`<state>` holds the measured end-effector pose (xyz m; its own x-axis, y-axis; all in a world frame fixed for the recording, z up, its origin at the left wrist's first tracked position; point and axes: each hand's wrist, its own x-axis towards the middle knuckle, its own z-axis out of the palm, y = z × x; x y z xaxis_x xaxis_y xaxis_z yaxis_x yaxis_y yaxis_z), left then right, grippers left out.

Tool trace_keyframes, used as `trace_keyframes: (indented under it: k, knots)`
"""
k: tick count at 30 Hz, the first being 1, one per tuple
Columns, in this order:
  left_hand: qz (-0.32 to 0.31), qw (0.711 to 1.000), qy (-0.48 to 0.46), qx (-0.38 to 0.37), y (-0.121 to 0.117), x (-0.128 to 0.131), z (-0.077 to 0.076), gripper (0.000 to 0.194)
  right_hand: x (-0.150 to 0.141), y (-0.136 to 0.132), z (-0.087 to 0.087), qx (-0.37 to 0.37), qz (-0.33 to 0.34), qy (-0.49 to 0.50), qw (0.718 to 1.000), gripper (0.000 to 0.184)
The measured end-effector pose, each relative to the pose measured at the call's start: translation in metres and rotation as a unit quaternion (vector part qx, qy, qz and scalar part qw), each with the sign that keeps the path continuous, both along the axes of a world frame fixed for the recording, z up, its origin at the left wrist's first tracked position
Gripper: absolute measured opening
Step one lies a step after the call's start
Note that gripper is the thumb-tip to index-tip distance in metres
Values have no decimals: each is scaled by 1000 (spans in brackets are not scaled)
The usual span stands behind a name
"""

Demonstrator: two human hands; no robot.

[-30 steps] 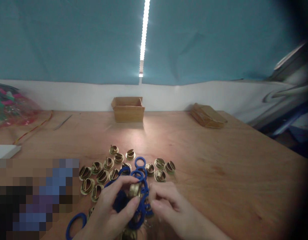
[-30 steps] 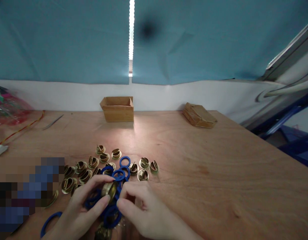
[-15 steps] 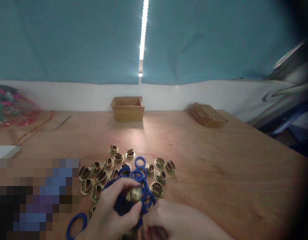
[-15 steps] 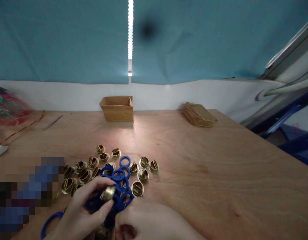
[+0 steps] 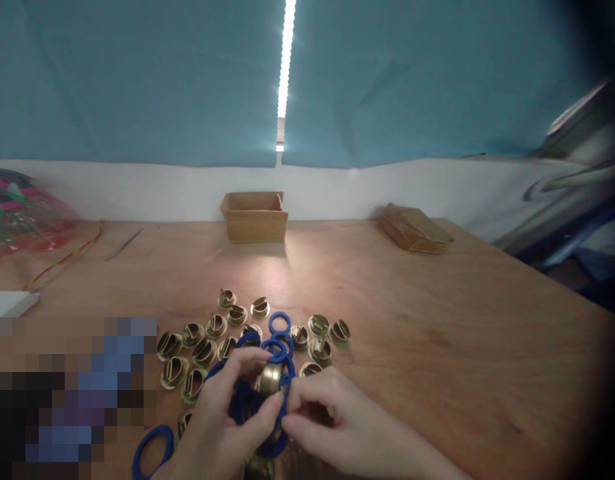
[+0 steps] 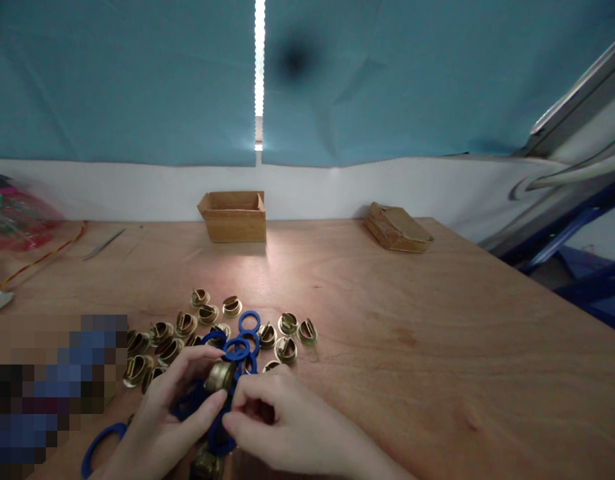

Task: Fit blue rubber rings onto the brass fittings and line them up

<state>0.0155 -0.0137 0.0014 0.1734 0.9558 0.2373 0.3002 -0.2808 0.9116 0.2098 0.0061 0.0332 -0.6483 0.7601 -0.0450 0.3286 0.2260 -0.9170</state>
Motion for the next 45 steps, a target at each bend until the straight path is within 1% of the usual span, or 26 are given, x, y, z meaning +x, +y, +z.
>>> trace_keyframes:
  k: [4, 9, 13, 16, 20, 23, 24, 26, 29, 31, 33, 38, 42, 45]
  knots:
    - [-10, 999, 32, 30, -1, 0, -2, 37, 0, 1, -2, 6, -50, 5, 999, 21]
    - [-22, 991, 89, 94, -1, -1, 0, 41, -2, 3, -3, 5, -77, 14, 997, 16]
    - [-41, 988, 90, 118, 1, 1, 5, 41, -4, 3, -5, -5, -82, 24, 996, 16]
    - [-33, 987, 80, 136, 2, 2, 4, 39, -5, 2, -6, -6, -91, 17, 996, 18]
    - [-24, 987, 88, 132, 1, 0, -1, 37, -4, 1, -6, -11, -92, 30, 995, 24]
    - [-21, 988, 97, 119, 0, -1, -1, 41, -3, 1, -7, -24, -94, 53, 994, 27]
    - [-19, 988, 100, 117, 0, -1, -1, 42, -3, 2, -7, -41, -95, 67, 992, 29]
    - [-18, 988, 105, 115, 1, -1, 0, 45, -3, 3, -10, -103, -91, 109, 984, 32]
    - [-20, 987, 113, 110, -1, -2, -1, 48, -3, 4, -13, -213, -86, 163, 960, 36]
    - [-22, 987, 117, 108, -2, -2, -2, 49, -4, 4, -13, -241, -86, 176, 951, 39]
    - [-26, 986, 118, 113, -3, -2, -2, 48, -4, 4, -13, -240, -84, 176, 951, 41]
    - [-31, 986, 101, 128, -2, -1, -3, 48, -4, 5, -12, -189, -86, 133, 969, 39]
    - [-18, 988, 80, 131, -2, 2, -2, 45, -4, 6, -14, -186, -90, 124, 970, 36]
    - [-11, 991, 60, 121, -4, 3, -3, 43, -5, 5, -16, -170, -108, 116, 973, 32]
